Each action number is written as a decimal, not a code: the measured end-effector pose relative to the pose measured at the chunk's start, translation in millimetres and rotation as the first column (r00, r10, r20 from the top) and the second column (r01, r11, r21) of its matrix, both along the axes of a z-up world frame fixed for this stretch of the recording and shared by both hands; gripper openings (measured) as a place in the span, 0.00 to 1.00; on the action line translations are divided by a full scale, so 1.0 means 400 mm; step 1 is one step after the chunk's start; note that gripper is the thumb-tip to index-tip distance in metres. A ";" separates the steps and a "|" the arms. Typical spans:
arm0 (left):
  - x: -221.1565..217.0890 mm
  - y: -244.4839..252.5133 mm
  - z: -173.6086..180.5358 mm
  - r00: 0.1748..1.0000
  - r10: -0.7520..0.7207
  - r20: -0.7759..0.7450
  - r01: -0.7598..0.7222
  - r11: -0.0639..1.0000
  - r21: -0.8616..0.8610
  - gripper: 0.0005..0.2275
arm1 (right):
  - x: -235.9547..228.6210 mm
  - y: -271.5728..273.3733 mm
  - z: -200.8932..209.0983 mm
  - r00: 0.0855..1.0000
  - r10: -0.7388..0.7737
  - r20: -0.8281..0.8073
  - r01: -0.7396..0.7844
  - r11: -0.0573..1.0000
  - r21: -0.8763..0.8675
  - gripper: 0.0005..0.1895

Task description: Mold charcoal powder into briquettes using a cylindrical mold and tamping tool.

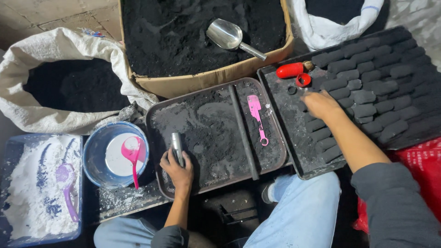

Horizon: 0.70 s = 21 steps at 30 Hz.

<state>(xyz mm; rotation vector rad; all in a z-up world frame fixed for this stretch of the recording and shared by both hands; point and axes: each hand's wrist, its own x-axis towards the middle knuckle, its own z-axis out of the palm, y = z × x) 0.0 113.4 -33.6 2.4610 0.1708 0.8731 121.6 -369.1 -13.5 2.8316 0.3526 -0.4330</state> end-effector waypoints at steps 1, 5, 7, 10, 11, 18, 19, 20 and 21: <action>0.000 0.002 -0.003 1.000 0.002 -0.001 -0.002 1.000 0.002 0.18 | 0.002 0.002 -0.002 1.000 -0.018 -0.017 0.018 1.000 0.000 0.17; 0.002 0.005 -0.009 1.000 0.011 0.004 -0.011 1.000 0.016 0.18 | 0.017 -0.002 -0.016 0.993 -0.087 -0.081 0.086 0.996 -0.019 0.15; 0.000 0.006 -0.010 1.000 0.011 0.005 -0.011 1.000 0.021 0.17 | 0.022 -0.013 -0.037 0.991 -0.085 -0.100 0.081 0.996 -0.041 0.15; 0.001 0.005 -0.012 1.000 0.015 0.010 -0.015 1.000 0.026 0.17 | 0.027 -0.013 -0.036 0.987 -0.083 -0.138 0.073 0.994 -0.078 0.15; 0.003 0.005 -0.015 1.000 0.016 0.014 -0.016 1.000 0.027 0.17 | 0.027 -0.011 -0.031 0.984 -0.086 -0.154 0.073 0.993 -0.094 0.16; 0.001 0.005 -0.013 1.000 0.012 0.015 -0.012 1.000 0.013 0.18 | 0.011 0.013 0.013 0.988 -0.010 -0.154 -0.014 0.988 -0.154 0.16; 0.001 0.004 -0.010 1.000 0.011 0.012 -0.011 1.000 0.012 0.18 | 0.011 0.005 0.005 0.991 -0.001 -0.136 -0.020 0.988 -0.151 0.15; 0.001 0.003 -0.006 1.000 0.010 0.008 -0.010 1.000 0.012 0.17 | 0.011 -0.003 -0.003 0.993 0.008 -0.118 -0.026 0.989 -0.147 0.15; 0.000 0.003 -0.006 1.000 0.010 0.008 -0.010 1.000 0.012 0.17 | 0.012 -0.003 0.000 0.993 0.008 -0.118 -0.026 0.989 -0.147 0.15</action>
